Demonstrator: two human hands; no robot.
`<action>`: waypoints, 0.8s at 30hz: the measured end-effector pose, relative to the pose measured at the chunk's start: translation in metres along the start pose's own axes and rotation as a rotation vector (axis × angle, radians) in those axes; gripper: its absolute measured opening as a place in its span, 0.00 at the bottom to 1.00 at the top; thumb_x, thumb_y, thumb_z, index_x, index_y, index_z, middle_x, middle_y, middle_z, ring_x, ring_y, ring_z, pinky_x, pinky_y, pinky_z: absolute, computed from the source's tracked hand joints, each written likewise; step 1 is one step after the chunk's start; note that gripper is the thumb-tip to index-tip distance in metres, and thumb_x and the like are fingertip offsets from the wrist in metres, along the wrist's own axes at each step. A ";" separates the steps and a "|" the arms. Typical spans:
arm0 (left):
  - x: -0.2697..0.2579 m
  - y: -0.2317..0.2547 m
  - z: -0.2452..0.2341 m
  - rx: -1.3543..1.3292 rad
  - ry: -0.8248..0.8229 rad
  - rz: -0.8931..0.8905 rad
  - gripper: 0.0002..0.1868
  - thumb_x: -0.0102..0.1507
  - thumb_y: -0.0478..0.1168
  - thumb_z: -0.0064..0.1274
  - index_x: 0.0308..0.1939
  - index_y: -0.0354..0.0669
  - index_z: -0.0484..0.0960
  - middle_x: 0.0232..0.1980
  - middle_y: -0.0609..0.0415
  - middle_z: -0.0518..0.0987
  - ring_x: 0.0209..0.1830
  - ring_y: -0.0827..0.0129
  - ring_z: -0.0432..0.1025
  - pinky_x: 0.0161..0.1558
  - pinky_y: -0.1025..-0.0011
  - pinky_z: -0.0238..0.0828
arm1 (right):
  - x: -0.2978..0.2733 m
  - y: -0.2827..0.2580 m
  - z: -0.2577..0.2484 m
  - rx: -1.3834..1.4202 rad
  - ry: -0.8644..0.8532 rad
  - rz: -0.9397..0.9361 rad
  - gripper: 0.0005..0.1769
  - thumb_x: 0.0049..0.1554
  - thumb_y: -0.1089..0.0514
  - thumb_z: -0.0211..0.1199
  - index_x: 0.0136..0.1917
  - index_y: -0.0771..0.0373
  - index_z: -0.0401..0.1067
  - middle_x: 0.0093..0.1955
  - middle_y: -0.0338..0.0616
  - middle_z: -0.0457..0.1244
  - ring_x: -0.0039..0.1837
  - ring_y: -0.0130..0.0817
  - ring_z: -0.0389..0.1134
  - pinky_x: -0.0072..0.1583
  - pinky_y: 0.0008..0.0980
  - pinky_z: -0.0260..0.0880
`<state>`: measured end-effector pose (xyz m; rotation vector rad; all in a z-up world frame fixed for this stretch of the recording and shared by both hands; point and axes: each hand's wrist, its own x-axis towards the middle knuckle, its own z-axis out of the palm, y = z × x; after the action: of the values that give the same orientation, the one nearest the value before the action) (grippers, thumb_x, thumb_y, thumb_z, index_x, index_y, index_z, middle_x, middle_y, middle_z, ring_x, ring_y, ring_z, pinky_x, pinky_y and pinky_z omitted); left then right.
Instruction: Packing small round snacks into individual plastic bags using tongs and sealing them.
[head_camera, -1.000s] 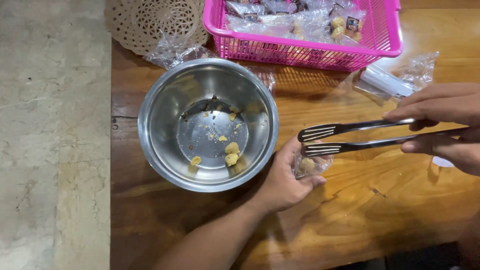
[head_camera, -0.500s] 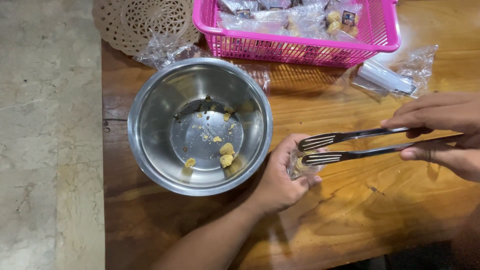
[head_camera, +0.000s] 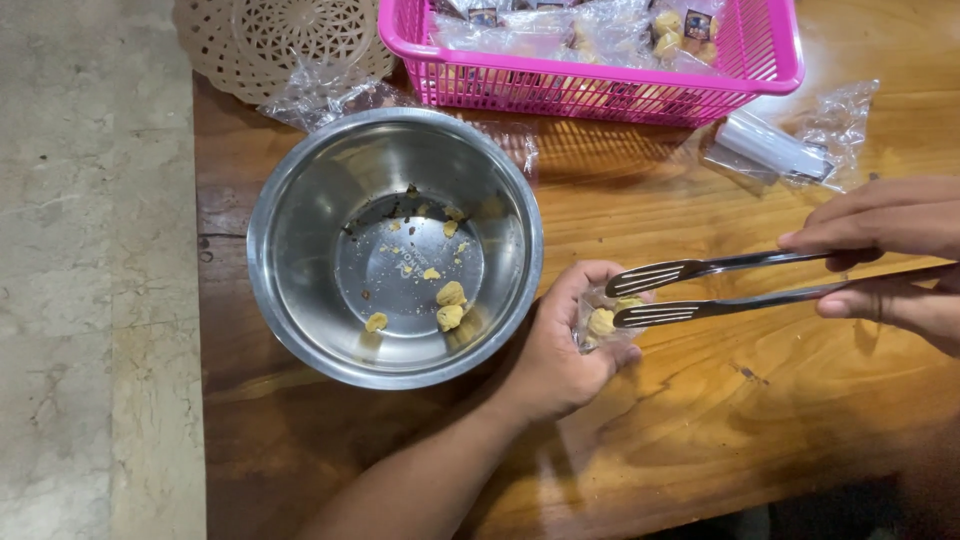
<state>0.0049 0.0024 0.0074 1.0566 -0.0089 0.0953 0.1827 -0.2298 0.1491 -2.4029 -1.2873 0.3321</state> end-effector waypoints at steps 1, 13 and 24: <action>0.000 0.002 0.000 0.000 -0.002 -0.001 0.28 0.59 0.21 0.58 0.60 0.41 0.68 0.59 0.46 0.78 0.50 0.67 0.75 0.48 0.71 0.83 | 0.000 -0.002 0.000 0.000 0.001 0.002 0.29 0.39 0.53 0.73 0.57 0.57 0.81 0.48 0.40 0.72 0.40 0.29 0.74 0.46 0.23 0.75; -0.003 0.007 -0.001 0.043 -0.037 0.000 0.27 0.61 0.24 0.58 0.62 0.42 0.67 0.56 0.49 0.76 0.48 0.76 0.72 0.47 0.79 0.77 | 0.012 -0.019 0.007 0.004 -0.014 -0.041 0.26 0.40 0.52 0.73 0.54 0.58 0.81 0.47 0.42 0.74 0.46 0.32 0.77 0.47 0.24 0.77; -0.002 0.003 0.000 0.062 -0.005 0.003 0.30 0.58 0.23 0.58 0.62 0.42 0.68 0.57 0.48 0.78 0.63 0.65 0.74 0.57 0.73 0.78 | 0.006 0.002 0.006 -0.004 -0.041 0.050 0.34 0.38 0.50 0.72 0.60 0.57 0.79 0.52 0.41 0.72 0.47 0.31 0.76 0.52 0.25 0.77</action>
<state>0.0031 0.0036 0.0099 1.1189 -0.0118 0.0963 0.1853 -0.2240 0.1429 -2.4469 -1.2474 0.3957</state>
